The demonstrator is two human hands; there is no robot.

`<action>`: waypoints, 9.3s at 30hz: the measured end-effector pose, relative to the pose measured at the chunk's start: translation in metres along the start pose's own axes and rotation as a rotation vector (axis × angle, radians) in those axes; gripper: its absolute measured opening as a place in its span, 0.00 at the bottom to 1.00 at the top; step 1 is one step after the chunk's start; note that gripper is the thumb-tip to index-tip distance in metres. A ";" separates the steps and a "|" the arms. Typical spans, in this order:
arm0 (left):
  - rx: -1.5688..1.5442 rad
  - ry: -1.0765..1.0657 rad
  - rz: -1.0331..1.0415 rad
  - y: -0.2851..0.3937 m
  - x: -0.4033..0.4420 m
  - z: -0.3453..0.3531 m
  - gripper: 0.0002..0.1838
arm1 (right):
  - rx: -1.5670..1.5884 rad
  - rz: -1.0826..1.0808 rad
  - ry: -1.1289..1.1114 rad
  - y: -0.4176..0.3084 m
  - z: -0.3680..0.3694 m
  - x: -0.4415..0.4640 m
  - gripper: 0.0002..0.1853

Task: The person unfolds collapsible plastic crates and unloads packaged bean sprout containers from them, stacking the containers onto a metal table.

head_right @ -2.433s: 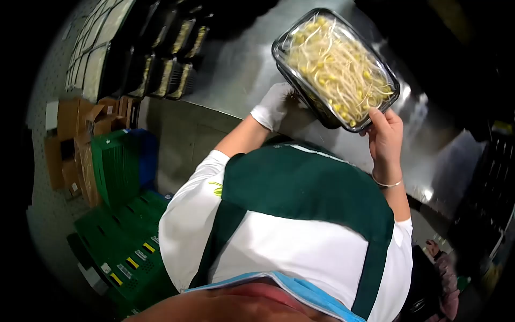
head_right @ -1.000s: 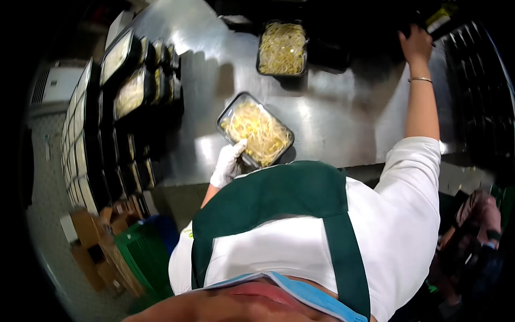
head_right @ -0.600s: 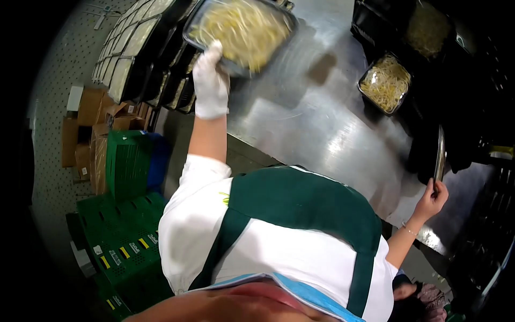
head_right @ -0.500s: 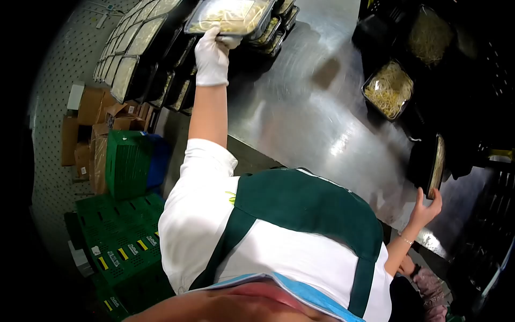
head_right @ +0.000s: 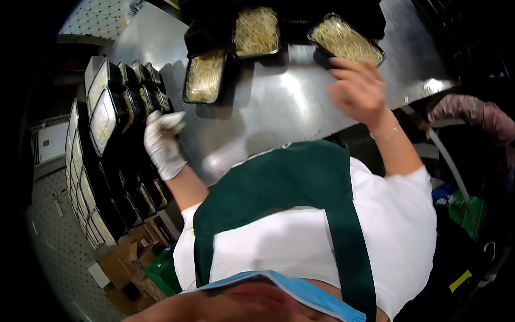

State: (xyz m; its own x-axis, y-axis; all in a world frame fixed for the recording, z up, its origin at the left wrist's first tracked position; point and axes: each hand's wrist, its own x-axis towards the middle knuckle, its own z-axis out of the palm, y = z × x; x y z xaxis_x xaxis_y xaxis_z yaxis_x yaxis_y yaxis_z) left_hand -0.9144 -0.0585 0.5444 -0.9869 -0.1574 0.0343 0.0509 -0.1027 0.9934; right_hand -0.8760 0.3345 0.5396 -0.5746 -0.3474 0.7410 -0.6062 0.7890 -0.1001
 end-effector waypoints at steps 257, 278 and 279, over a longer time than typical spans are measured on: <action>-0.103 0.802 0.336 0.051 -0.094 -0.044 0.08 | 1.415 0.332 -0.401 -0.113 0.193 0.118 0.21; -0.023 0.437 -0.018 -0.098 -0.042 -0.069 0.15 | 1.481 1.151 -0.667 -0.026 0.190 0.013 0.12; -0.037 0.358 -0.067 -0.088 -0.052 -0.057 0.15 | 1.538 1.086 -0.734 -0.026 0.179 0.017 0.12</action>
State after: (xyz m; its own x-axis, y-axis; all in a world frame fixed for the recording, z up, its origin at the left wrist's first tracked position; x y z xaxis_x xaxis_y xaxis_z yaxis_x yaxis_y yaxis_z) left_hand -0.8593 -0.0972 0.4489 -0.8727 -0.4821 -0.0774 -0.0001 -0.1584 0.9874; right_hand -0.9684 0.2169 0.4361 -0.7828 -0.5323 -0.3222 0.4325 -0.0933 -0.8968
